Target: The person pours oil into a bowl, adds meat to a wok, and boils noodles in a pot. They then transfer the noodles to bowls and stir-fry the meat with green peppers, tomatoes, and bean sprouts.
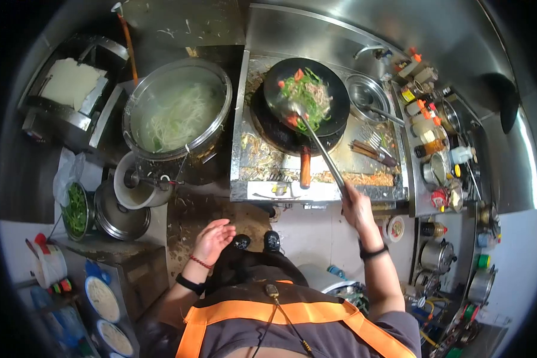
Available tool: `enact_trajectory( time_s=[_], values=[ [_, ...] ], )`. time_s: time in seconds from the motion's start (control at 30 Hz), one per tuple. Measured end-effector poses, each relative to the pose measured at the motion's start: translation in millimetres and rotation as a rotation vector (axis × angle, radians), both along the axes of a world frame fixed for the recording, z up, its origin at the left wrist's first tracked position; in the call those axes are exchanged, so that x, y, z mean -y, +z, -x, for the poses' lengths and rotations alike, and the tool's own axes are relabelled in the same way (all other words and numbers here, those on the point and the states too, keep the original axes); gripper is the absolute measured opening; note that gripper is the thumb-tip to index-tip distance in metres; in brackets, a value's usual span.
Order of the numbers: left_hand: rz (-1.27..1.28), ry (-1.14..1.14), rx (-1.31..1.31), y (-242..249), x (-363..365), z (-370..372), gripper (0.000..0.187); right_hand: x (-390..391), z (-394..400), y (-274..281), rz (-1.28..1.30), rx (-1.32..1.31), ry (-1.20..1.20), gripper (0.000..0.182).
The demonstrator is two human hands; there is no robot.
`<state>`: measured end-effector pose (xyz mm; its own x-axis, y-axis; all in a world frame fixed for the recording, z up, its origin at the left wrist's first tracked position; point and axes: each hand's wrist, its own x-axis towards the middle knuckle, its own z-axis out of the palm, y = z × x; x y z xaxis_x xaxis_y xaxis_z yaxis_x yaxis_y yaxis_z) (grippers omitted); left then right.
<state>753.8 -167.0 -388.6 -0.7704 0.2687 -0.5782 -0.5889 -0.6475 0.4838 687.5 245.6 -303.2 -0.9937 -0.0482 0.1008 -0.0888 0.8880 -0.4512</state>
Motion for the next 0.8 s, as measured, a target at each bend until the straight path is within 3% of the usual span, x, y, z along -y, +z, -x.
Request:
enact_trajectory(
  time_s=[0.07, 0.13, 0.17, 0.2, 0.27, 0.3, 0.33, 0.43, 0.5, 0.6, 0.63, 0.7, 0.73, 0.77, 0.8],
  values=[
    [0.04, 0.077, 0.041, -8, 0, -16, 0.022, -28, -27, 7, -0.071, 0.052, -0.025, 0.046],
    [0.084, 0.082, 0.116, -20, -11, -32, 0.021, -72, -4, -17, -0.062, 0.068, -0.011, 0.042],
    [0.107, 0.061, 0.13, -14, -23, -34, 0.02, -73, 12, -14, 0.129, -0.012, -0.021, 0.039],
    [0.122, 0.053, 0.13, -9, -37, -31, 0.02, -71, 29, -7, 0.324, 0.237, -0.242, 0.037],
    [0.053, 0.072, 0.066, -3, -54, -33, 0.02, -76, 69, -70, 0.453, 0.078, -0.239, 0.036],
    [0.037, 0.084, 0.056, -1, -63, -39, 0.02, -54, 69, -59, 0.246, -0.127, -0.082, 0.037],
    [0.022, 0.087, 0.047, 0, -68, -50, 0.02, -47, 69, -54, 0.223, 0.056, -0.099, 0.039],
    [0.054, 0.139, 0.112, 5, -60, -80, 0.021, -73, 29, -35, 0.246, -0.089, 0.033, 0.04],
    [0.068, 0.217, 0.153, -1, -43, -109, 0.023, -69, -15, 23, 0.039, 0.045, 0.045, 0.045],
    [0.136, 0.439, 0.316, -45, -7, -162, 0.028, -108, -9, -15, -0.145, 0.01, 0.013, 0.04],
    [0.128, 0.48, 0.33, -49, -2, -174, 0.028, -111, 4, -17, -0.116, 0.181, -0.063, 0.033],
    [0.021, 0.561, 0.205, -36, 8, -193, 0.034, -132, 52, -71, 1.239, 0.353, -0.248, 0.04],
    [0.075, 0.611, 0.189, -17, 18, -202, 0.036, -127, 59, -61, 0.595, 0.344, 0.04, 0.045],
    [0.131, 0.633, 0.187, 4, 33, -212, 0.038, -120, 68, -49, -0.024, 0.169, 0.264, 0.053],
    [0.198, 0.734, 0.156, 15, 50, -227, 0.039, -102, 78, -47, 0.059, -0.039, 0.42, 0.051]
  ],
)
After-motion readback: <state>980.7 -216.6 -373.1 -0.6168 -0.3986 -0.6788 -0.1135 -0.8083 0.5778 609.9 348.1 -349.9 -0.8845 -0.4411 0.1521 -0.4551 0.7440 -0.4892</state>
